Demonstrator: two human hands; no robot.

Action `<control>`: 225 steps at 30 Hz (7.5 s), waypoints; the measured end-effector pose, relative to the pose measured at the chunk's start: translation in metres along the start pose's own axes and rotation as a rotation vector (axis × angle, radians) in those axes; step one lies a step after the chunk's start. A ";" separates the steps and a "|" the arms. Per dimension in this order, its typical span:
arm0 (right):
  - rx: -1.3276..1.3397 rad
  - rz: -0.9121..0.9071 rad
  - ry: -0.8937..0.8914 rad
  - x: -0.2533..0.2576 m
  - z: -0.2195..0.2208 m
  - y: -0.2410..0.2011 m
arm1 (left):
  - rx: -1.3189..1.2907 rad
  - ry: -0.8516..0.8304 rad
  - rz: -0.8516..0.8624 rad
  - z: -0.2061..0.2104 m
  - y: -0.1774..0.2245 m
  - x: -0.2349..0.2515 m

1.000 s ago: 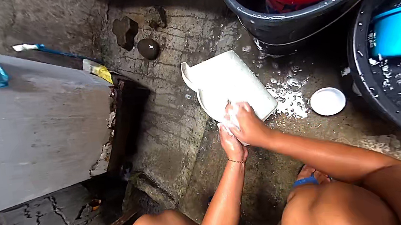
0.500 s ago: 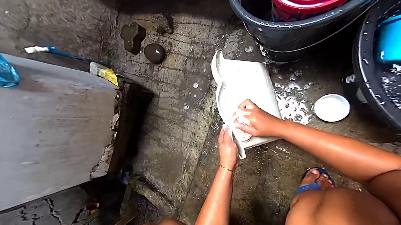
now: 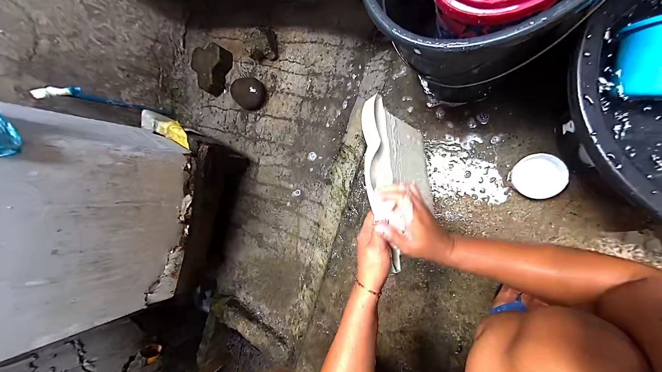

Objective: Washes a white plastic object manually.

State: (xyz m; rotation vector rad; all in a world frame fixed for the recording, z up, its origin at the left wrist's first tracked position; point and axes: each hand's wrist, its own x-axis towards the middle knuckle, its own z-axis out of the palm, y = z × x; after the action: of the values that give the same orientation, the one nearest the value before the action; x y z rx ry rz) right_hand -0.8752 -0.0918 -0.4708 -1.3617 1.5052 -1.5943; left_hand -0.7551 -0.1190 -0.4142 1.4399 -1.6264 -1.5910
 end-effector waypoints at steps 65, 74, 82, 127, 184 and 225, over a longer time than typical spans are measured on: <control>0.032 0.023 -0.448 0.014 0.019 -0.008 | -0.781 0.322 -0.073 -0.001 -0.023 0.036; -0.090 -0.168 -0.585 0.115 0.064 0.007 | -0.754 0.127 -0.091 0.033 -0.029 0.027; -0.265 -0.140 -0.585 0.015 0.011 -0.003 | -0.831 0.320 0.074 -0.042 -0.021 0.051; -0.543 -0.508 -0.089 0.124 -0.064 0.030 | 0.168 0.254 0.499 -0.061 0.003 0.016; 0.865 0.045 0.019 0.109 -0.099 -0.064 | 0.263 -0.161 0.247 0.033 0.106 0.058; 0.319 0.323 0.019 0.090 -0.123 -0.076 | 0.600 -0.028 0.510 0.069 0.101 0.066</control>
State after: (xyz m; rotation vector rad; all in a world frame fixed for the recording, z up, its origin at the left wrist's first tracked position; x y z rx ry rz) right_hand -0.9987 -0.1086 -0.3552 -0.8813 1.3311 -1.5591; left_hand -0.8741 -0.1664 -0.3608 1.1035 -2.3767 -0.8766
